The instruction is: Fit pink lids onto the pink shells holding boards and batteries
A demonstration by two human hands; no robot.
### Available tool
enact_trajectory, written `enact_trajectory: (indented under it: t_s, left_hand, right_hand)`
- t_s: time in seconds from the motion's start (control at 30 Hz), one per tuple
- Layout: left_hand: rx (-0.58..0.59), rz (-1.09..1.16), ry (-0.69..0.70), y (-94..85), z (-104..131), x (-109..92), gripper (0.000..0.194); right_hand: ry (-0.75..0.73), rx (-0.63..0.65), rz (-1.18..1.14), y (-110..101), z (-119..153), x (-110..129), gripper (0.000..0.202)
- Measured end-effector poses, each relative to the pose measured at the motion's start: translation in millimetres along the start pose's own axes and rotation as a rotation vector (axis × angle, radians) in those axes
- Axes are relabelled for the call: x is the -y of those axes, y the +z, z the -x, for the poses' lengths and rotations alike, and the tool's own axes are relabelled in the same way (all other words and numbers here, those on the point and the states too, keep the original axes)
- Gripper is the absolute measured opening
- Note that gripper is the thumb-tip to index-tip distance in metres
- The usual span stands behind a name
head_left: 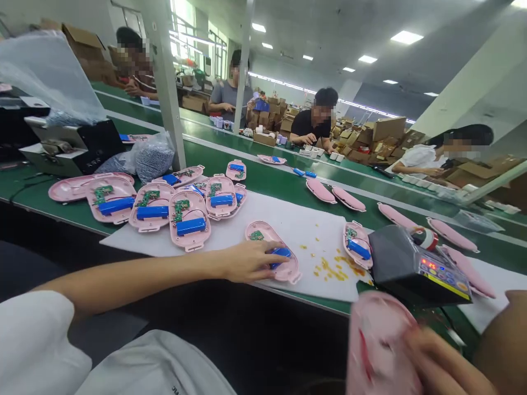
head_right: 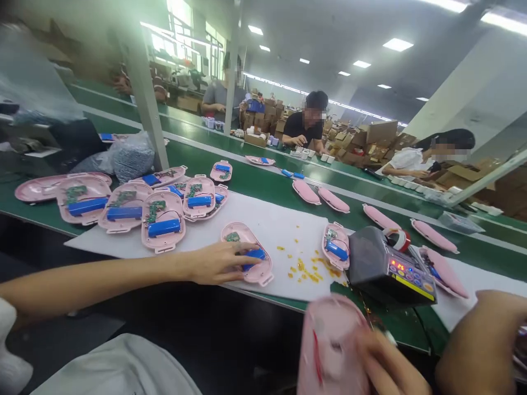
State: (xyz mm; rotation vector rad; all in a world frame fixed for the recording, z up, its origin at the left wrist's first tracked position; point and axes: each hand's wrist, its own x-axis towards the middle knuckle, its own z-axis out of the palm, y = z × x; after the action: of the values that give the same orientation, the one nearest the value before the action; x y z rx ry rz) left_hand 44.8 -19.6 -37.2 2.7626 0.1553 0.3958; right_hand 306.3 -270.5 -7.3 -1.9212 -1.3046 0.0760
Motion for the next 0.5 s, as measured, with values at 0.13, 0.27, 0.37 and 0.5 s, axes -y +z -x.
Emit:
enact_trajectory:
  t_s: [0.13,0.27,0.37,0.5]
  left_hand:
    - [-0.207,-0.138,-0.303,-9.0,-22,23,0.032]
    - [-0.042,-0.209,-0.368,-8.2,-36,51,0.017]
    - [-0.16,-0.023,-0.419,-5.8,-25,61,0.021]
    - [-0.496,0.155,-0.348,-7.1,-1,54,0.023]
  right_hand:
    - [-0.052,0.351,-0.348,73,-84,34,0.024]
    - [0.022,0.645,-0.372,111,-142,57,0.046]
    - [-0.104,0.585,-0.029,113,-154,67,0.037]
    - [-0.397,0.428,0.425,114,-149,87,0.04]
